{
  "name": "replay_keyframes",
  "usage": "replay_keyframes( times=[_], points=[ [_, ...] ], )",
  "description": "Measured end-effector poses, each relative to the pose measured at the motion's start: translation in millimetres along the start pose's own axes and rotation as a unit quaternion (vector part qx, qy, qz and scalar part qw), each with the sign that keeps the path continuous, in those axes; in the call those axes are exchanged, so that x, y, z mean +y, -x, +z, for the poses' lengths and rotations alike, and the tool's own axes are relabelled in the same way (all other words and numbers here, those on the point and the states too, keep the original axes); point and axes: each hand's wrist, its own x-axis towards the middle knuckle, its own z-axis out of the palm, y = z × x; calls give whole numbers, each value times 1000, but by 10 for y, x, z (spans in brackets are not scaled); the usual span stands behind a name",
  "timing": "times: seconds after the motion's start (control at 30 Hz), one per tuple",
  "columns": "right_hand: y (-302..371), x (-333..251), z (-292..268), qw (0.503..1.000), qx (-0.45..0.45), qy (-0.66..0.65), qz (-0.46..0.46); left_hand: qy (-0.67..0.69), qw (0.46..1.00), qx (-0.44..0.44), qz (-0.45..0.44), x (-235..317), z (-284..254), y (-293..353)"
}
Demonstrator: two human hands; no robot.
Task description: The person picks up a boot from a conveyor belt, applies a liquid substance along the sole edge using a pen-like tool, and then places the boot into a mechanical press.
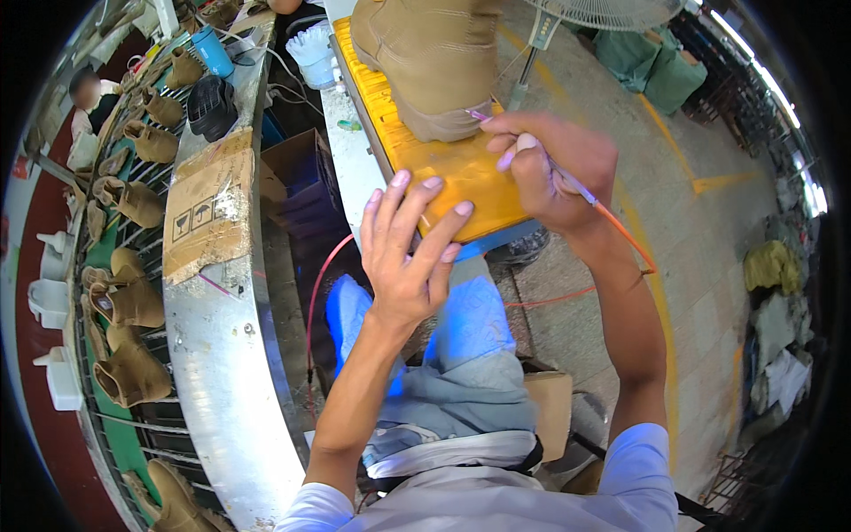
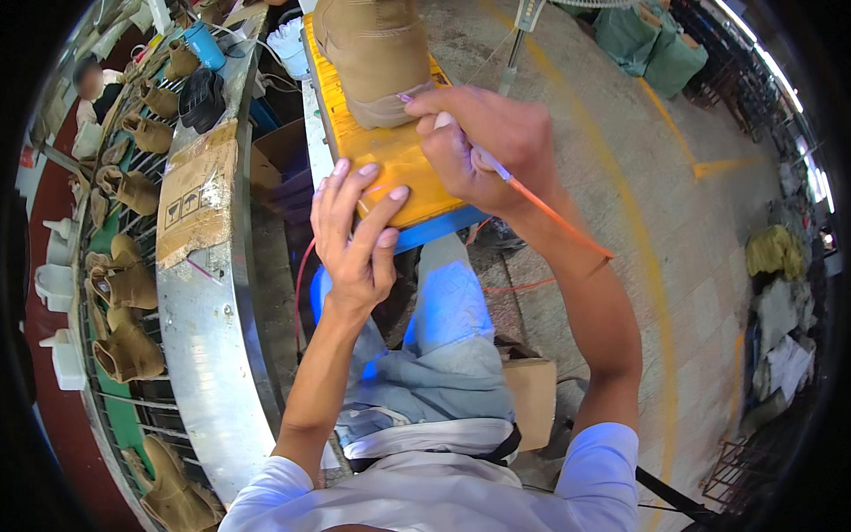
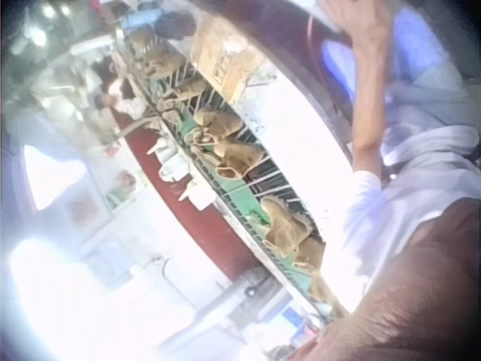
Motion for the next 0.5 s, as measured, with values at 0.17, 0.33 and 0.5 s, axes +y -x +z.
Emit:
replay_keyframes(
  times=[0.17, 0.33, 0.5],
  points=[
    [95, 85, 173, 997, 48, -53, 9, -24, 999, 40, 13, -236, -101, 46],
    [153, 121, 288, 995, 70, -68, 14, 5, 997, 73, 14, -546, -163, 83],
    [161, 167, 456, 994, 91, -63, 3, 71, 992, 100, -14, -886, -230, 79]
  ],
)
